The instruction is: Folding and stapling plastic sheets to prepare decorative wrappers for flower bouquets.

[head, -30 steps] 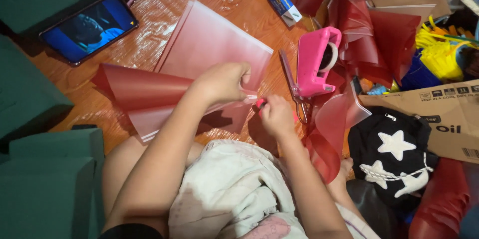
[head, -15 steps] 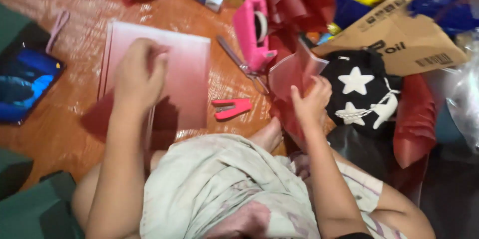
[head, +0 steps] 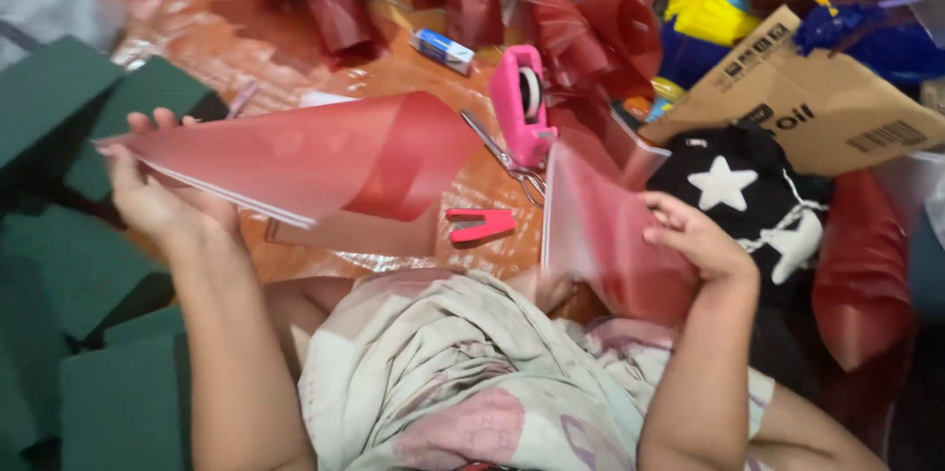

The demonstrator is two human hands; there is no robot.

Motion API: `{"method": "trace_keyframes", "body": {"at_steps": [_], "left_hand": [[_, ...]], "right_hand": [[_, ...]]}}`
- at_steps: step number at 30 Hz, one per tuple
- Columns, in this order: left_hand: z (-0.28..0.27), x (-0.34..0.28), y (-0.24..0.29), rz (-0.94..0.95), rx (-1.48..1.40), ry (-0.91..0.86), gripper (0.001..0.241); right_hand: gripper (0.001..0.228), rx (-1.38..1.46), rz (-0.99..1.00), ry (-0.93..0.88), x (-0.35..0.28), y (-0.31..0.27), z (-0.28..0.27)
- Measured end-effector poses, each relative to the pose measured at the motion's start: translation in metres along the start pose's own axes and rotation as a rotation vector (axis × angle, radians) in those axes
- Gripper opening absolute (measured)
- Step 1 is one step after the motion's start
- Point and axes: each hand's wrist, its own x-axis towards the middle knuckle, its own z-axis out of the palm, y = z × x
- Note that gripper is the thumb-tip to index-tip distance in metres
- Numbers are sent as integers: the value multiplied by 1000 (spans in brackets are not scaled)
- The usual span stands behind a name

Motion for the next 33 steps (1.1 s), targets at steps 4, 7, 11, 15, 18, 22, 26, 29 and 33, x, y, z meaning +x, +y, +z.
{"method": "trace_keyframes", "body": {"at_steps": [4, 7, 11, 15, 18, 22, 26, 29, 33], "left_hand": [[-1, -10, 0, -47, -112, 15, 29], [5, -23, -6, -45, -29, 112, 35], [-12, -10, -14, -104, -56, 86, 35], [-29, 2, -26, -152, -102, 57, 30], [-48, 9, -62, -224, -119, 35, 30], [-87, -6, -149, -372, 72, -99, 41], [-56, -73, -187, -551, 50, -31, 55], [-48, -83, -194, -588, 22, 66, 58], [-70, -64, -200, -692, 67, 211, 59]], "right_hand": [[69, -49, -118, -221, -28, -27, 14], [63, -14, -297, -371, -33, -27, 16], [59, 49, -361, -490, -33, -37, 30], [57, -66, -317, -417, -29, -39, 38], [58, -241, -174, -385, -14, -51, 69], [55, -248, -44, -323, 16, -34, 126], [46, -231, 77, 41, 60, -1, 159], [48, -154, 34, 93, 69, 7, 156], [107, -52, -166, -155, 30, -39, 165]]}}
